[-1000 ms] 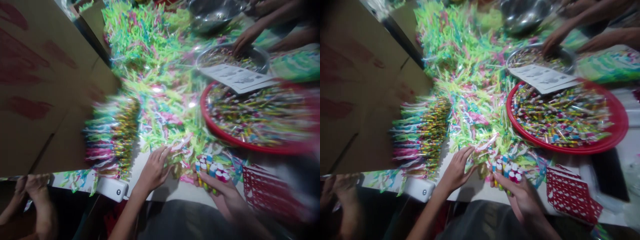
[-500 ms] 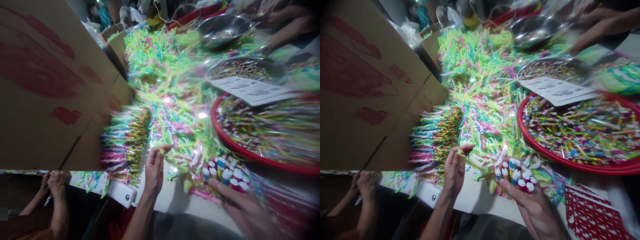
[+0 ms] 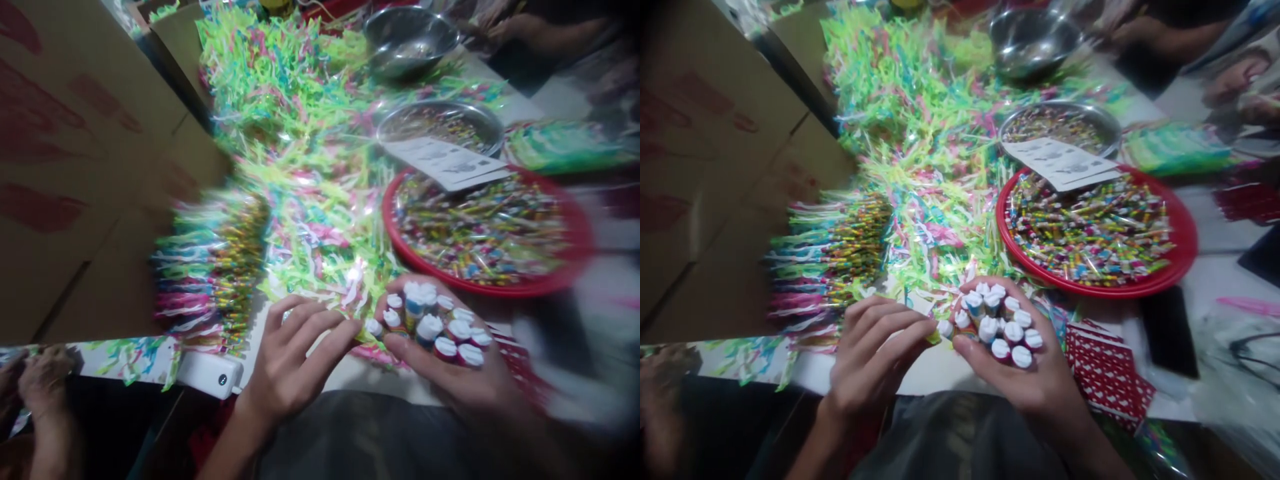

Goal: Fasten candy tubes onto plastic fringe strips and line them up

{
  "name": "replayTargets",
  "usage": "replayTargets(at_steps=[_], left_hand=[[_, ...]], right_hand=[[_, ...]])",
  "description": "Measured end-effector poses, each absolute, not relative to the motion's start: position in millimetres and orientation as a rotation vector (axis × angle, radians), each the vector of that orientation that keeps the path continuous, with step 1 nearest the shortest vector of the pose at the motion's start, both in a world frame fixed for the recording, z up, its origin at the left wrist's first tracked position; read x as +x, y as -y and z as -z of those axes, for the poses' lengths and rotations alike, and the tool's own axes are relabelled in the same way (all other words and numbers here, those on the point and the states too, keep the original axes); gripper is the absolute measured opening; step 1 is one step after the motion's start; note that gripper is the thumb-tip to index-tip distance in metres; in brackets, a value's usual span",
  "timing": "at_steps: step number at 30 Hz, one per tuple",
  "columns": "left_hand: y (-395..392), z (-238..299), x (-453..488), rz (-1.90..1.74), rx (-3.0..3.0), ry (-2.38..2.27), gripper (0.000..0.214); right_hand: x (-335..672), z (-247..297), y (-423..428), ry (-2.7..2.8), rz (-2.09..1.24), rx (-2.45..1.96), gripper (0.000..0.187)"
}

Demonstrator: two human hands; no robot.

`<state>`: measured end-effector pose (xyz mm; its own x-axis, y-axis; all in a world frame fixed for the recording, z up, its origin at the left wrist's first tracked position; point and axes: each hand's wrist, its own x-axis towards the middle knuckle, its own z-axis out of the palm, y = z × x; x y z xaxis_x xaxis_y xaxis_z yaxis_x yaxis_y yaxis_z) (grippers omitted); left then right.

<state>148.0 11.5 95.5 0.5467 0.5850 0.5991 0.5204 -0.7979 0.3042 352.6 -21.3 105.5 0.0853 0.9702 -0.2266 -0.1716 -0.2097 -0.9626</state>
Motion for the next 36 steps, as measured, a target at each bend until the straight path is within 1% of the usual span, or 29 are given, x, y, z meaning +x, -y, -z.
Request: replayTargets(at_steps=[2, 5, 10, 12, 23, 31, 36], left_hand=[[-9.8, -97.2, 148.4, -1.117, 2.714, -0.985, 0.020], [-7.6, -98.9, 148.2, -1.118, 2.760, -0.987, 0.020], [-6.7, -96.5, 145.4, -1.053, 2.803, -0.997, 0.023], [-7.3, -94.3, 144.2, -1.069, 2.817, -1.004, 0.024], [-6.3, -90.9, 142.7, -1.077, 2.874, -0.986, 0.024], [-11.2, -88.3, 142.7, -1.119, 2.905, -0.944, 0.023], [-16.4, -85.9, 143.9, -1.190, 2.847, -0.954, 0.023]], right_hand=[[353.3, -105.6, 22.0, 0.901, -1.353, -1.321, 0.040], [352.7, -107.8, 23.1, 0.902, -1.359, -1.325, 0.037], [349.0, -112.0, 26.0, 1.117, -1.116, -1.431, 0.035], [347.7, -111.2, 27.0, 1.172, -1.066, -1.449, 0.035], [349.7, -104.5, 25.0, 1.225, -1.060, -1.442, 0.034], [349.6, -99.4, 24.2, 1.286, -0.952, -1.447, 0.037], [344.0, -101.6, 23.9, 1.184, -1.076, -1.405, 0.032]])
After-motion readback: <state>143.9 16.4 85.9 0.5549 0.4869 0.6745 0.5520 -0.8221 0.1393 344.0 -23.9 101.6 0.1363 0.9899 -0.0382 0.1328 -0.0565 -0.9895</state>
